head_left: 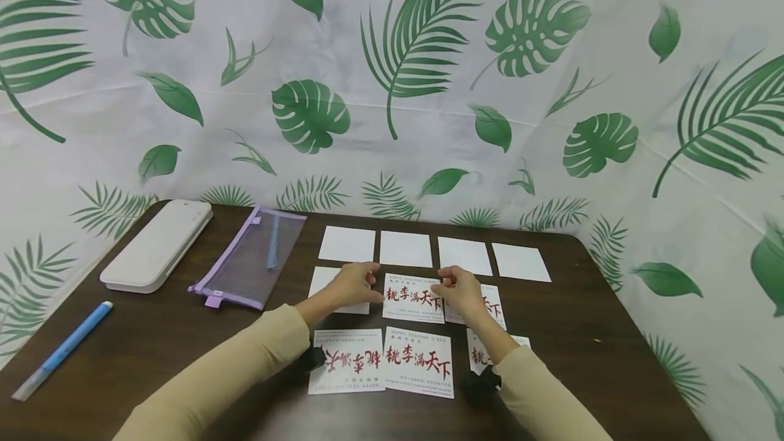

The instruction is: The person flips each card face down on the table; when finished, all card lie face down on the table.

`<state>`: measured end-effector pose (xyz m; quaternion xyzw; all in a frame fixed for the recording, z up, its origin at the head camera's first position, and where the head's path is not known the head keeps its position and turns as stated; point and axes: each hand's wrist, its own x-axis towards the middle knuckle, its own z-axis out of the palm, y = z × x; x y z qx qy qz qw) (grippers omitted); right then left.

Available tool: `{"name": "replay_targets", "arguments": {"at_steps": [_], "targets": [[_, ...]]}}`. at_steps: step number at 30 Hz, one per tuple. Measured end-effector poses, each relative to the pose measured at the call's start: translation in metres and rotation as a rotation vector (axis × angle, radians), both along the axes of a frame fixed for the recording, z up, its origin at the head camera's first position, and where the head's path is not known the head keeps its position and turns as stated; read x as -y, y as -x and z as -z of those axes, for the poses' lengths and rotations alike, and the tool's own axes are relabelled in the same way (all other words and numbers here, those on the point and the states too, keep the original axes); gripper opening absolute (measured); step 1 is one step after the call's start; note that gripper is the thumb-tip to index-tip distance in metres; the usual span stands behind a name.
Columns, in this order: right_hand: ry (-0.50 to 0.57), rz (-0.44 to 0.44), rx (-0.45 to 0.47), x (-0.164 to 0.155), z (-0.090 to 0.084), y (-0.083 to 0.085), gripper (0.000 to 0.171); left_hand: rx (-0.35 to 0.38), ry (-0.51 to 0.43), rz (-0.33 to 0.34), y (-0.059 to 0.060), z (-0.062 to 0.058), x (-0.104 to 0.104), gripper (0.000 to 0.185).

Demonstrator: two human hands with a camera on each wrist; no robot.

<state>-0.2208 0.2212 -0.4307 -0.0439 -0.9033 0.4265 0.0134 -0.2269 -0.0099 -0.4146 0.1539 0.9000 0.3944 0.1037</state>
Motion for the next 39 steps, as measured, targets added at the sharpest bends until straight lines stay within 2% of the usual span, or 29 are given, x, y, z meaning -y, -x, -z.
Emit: {"name": "replay_targets", "arguments": {"at_steps": [6, 14, 25, 30, 33, 39], "targets": [[-0.065, -0.007, 0.023, -0.006, 0.003, 0.001, 0.039, 0.019, 0.01, 0.017, 0.005, 0.002, -0.008, 0.069], [-0.127, -0.062, 0.037, -0.005, 0.004, -0.001, 0.039, 0.009, 0.04, 0.04, 0.011, 0.013, -0.016, 0.068], [-0.147, -0.078, 0.055, -0.008, 0.003, 0.005, 0.038, -0.001, 0.051, 0.04, 0.015, 0.012, -0.019, 0.063], [-0.119, -0.074, 0.033, -0.009, 0.003, 0.002, 0.039, 0.005, 0.059, 0.054, 0.014, 0.009, -0.02, 0.065], [-0.061, -0.07, 0.006, -0.011, 0.005, 0.001, 0.036, -0.001, 0.071, 0.064, 0.013, 0.008, -0.022, 0.067], [0.076, -0.053, -0.048, -0.015, 0.004, 0.0, 0.028, -0.097, 0.079, 0.037, 0.011, 0.005, -0.021, 0.052]]}}
